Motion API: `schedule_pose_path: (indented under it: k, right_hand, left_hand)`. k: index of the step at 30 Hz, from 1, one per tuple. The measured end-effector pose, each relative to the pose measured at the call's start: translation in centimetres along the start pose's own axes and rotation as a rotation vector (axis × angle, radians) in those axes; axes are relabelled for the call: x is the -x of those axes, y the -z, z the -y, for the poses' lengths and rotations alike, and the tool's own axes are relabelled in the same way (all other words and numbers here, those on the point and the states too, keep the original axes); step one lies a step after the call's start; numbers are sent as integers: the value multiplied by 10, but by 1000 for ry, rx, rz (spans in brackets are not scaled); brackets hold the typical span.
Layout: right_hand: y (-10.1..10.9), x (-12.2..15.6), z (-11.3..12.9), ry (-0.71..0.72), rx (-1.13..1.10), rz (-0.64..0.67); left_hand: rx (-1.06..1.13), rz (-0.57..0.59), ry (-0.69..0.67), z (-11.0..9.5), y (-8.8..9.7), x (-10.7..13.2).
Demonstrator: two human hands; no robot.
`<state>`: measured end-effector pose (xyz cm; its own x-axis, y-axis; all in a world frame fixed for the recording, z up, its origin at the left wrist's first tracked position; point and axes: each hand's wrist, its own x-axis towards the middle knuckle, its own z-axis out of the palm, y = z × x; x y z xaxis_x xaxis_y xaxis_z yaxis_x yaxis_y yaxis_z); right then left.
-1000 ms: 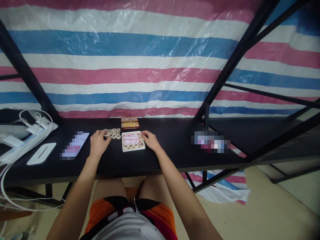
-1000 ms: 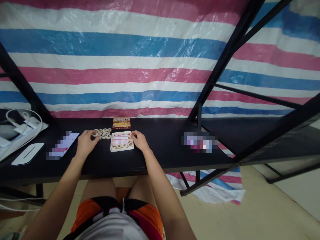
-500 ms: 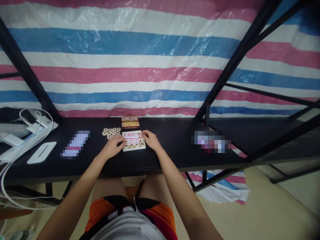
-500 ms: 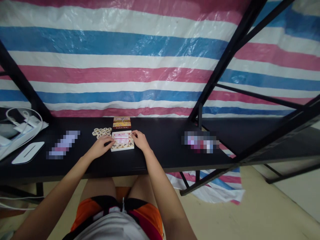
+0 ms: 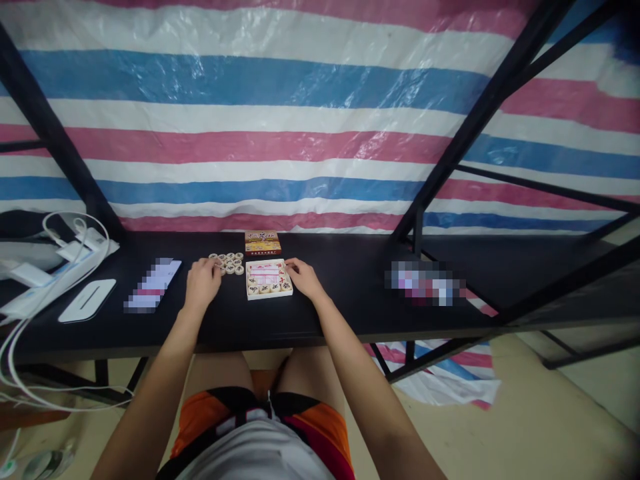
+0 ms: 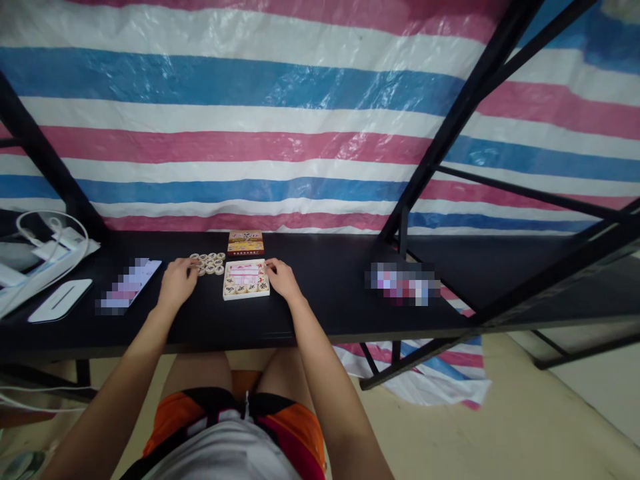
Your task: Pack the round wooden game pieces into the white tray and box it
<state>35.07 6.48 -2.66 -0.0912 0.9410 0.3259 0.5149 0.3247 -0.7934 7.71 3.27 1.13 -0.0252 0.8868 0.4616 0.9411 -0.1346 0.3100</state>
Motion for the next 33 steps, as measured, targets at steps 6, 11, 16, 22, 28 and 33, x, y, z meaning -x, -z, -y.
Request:
schedule_pose_path:
  k: [6, 11, 16, 22, 28, 33]
  right_hand:
    - [0, 0, 0, -4, 10, -7]
    - [0, 0, 0, 11, 4, -5]
    - [0, -1, -1, 13, 0, -2]
    - [-1, -1, -3, 29, -11, -2]
    - [-1, -1, -3, 25, -9, -4]
    - [-2, -2, -6, 19, -4, -5]
  left_hand:
    - [-139, 45, 164, 16, 1, 1]
    - [-180, 114, 154, 16, -4, 1]
    - [-249, 128, 149, 12, -2, 0]
    - [-204, 70, 148, 10, 2, -2]
    - [-164, 147, 145, 16, -1, -8]
    - [-161, 114, 150, 21, -3, -7]
